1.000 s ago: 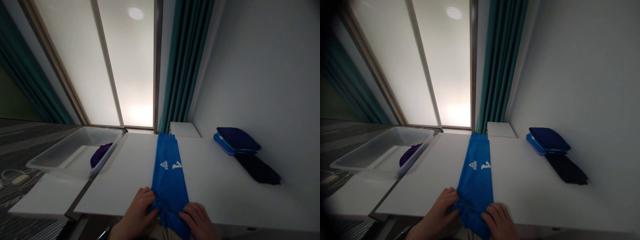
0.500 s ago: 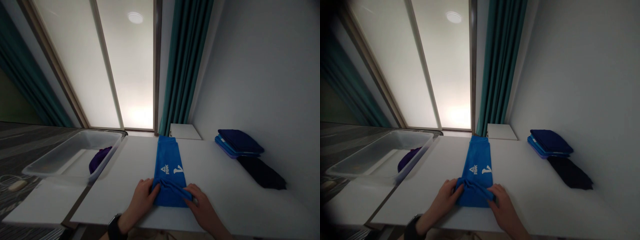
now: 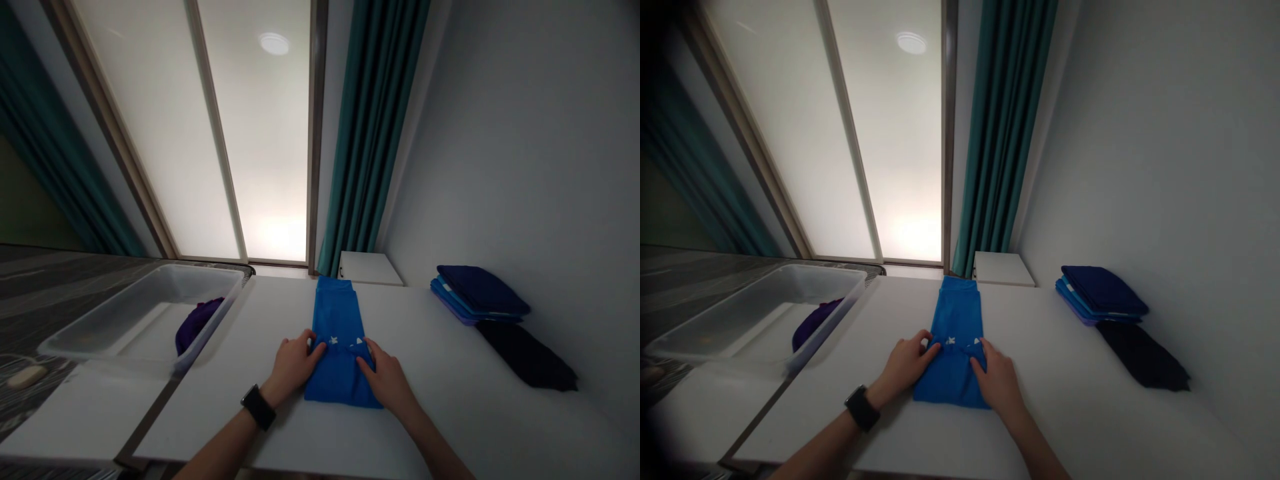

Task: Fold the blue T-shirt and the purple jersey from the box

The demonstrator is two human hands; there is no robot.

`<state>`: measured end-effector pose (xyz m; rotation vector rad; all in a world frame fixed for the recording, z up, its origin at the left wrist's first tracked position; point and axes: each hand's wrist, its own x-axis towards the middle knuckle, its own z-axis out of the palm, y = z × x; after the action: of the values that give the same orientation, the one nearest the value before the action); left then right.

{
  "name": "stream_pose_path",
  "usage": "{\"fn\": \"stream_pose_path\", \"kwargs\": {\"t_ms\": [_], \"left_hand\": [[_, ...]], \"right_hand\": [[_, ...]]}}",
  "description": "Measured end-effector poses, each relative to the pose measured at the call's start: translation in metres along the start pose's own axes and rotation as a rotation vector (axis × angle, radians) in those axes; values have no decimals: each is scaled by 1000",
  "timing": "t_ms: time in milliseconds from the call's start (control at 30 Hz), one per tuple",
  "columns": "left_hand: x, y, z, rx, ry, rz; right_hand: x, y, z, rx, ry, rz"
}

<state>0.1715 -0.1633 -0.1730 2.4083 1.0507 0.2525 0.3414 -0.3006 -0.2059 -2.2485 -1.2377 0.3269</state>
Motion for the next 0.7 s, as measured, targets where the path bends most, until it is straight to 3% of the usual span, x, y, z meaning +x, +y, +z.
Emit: {"fn": "stream_pose_path", "kwargs": {"t_ms": [233,500,700], "left_hand": [[-34,-13,10,-157,42,80],[-51,-18,20,-153,4,134],[-83,-19,18,-175,-54,115]], "right_hand": [[-12,-3,1,-100,-10,15],[-30,-5,5,-108,-44,-18],[-62,7,16,-98,-7,-103]]}}
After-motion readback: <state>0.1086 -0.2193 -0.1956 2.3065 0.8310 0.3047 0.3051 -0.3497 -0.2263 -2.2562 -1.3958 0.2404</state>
